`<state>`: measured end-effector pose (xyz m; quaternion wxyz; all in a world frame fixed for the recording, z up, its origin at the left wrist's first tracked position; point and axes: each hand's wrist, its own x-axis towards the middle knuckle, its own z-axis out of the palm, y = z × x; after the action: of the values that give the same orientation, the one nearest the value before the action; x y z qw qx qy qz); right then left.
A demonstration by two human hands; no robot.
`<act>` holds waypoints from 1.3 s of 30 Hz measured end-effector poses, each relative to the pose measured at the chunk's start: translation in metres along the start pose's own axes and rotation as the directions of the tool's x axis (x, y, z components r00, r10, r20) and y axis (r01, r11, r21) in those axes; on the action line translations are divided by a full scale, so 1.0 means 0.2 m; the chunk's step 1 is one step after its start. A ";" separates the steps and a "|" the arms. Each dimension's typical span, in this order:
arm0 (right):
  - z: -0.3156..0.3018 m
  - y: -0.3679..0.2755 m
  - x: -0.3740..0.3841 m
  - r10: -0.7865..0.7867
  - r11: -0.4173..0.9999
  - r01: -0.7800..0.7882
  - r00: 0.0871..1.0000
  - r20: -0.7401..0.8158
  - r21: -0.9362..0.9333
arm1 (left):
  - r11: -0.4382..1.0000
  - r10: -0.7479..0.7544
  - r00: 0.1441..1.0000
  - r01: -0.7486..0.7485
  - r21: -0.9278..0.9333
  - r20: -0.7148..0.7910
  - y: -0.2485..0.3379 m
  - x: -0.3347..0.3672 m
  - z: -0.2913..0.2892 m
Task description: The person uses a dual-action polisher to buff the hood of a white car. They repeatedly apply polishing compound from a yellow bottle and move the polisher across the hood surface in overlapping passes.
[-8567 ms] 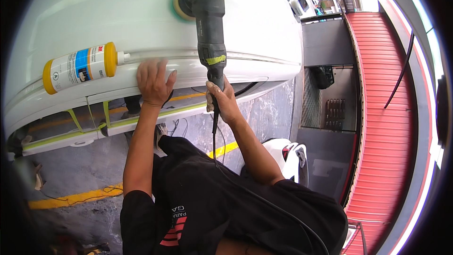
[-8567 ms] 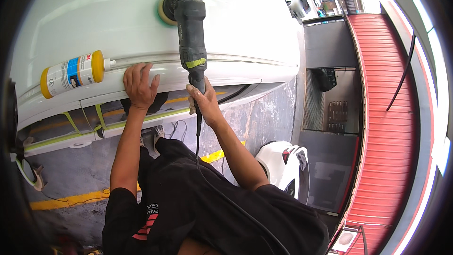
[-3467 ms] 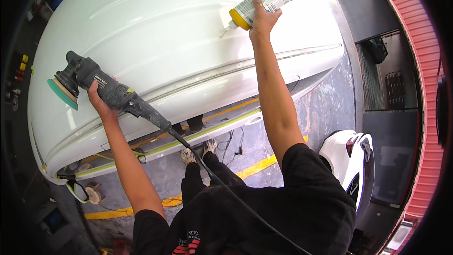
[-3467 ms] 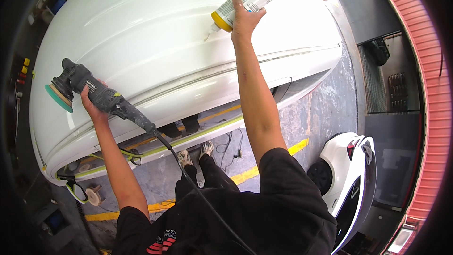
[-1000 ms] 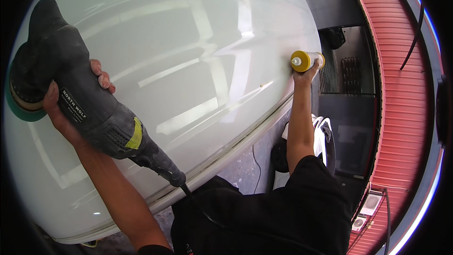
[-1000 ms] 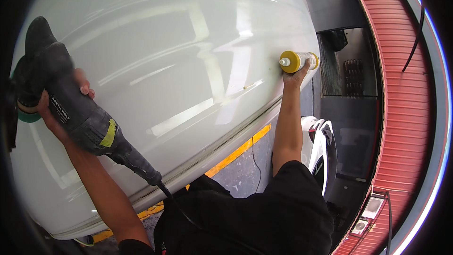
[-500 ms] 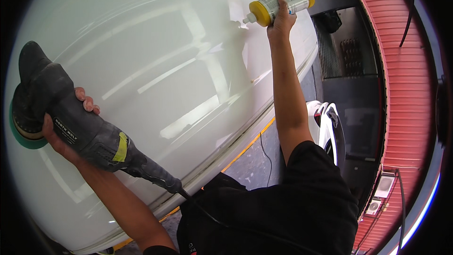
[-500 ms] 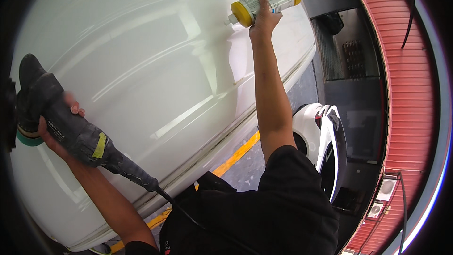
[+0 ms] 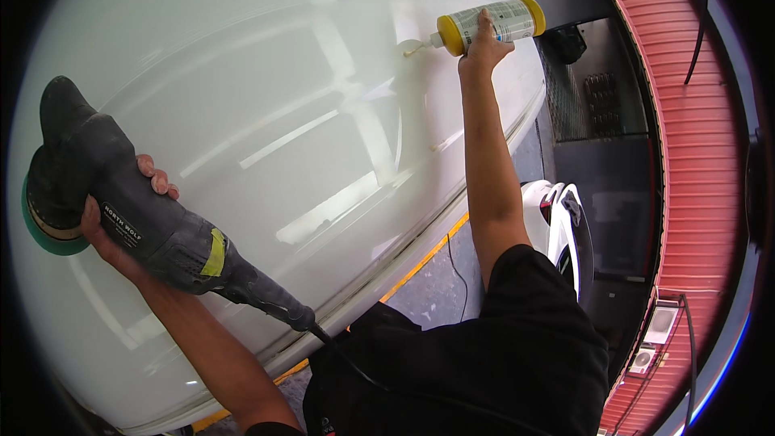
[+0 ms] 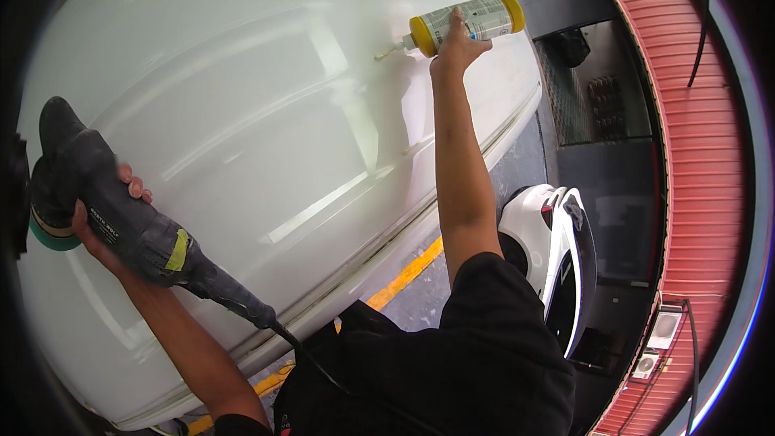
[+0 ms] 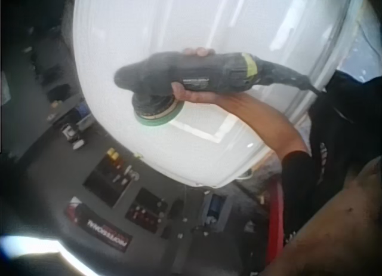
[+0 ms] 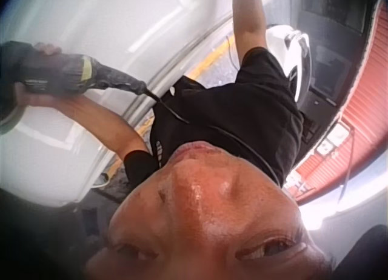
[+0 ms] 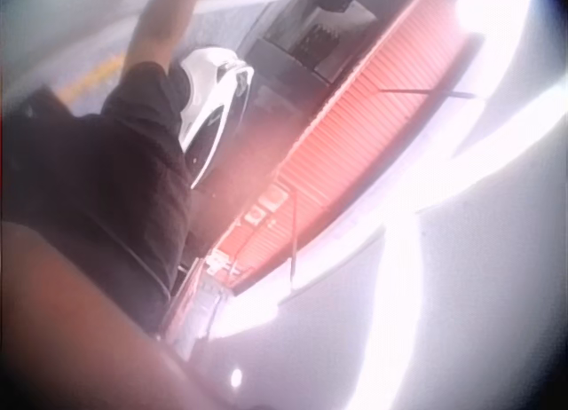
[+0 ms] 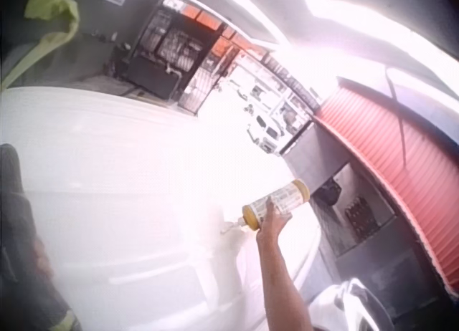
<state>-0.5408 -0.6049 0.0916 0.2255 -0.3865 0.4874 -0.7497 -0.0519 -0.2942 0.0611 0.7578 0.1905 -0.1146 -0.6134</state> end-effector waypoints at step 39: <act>0.69 0.07 0.11 0.500 0.807 -0.521 0.853 0.145 0.279 | 0.945 0.089 0.953 0.011 0.326 -0.290 -0.01 -0.01 0.17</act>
<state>-0.4431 -0.7036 0.1170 0.4918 -0.2253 0.4427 -0.7152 -0.0688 -0.2988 0.0912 0.7368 0.4012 -0.1007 -0.5348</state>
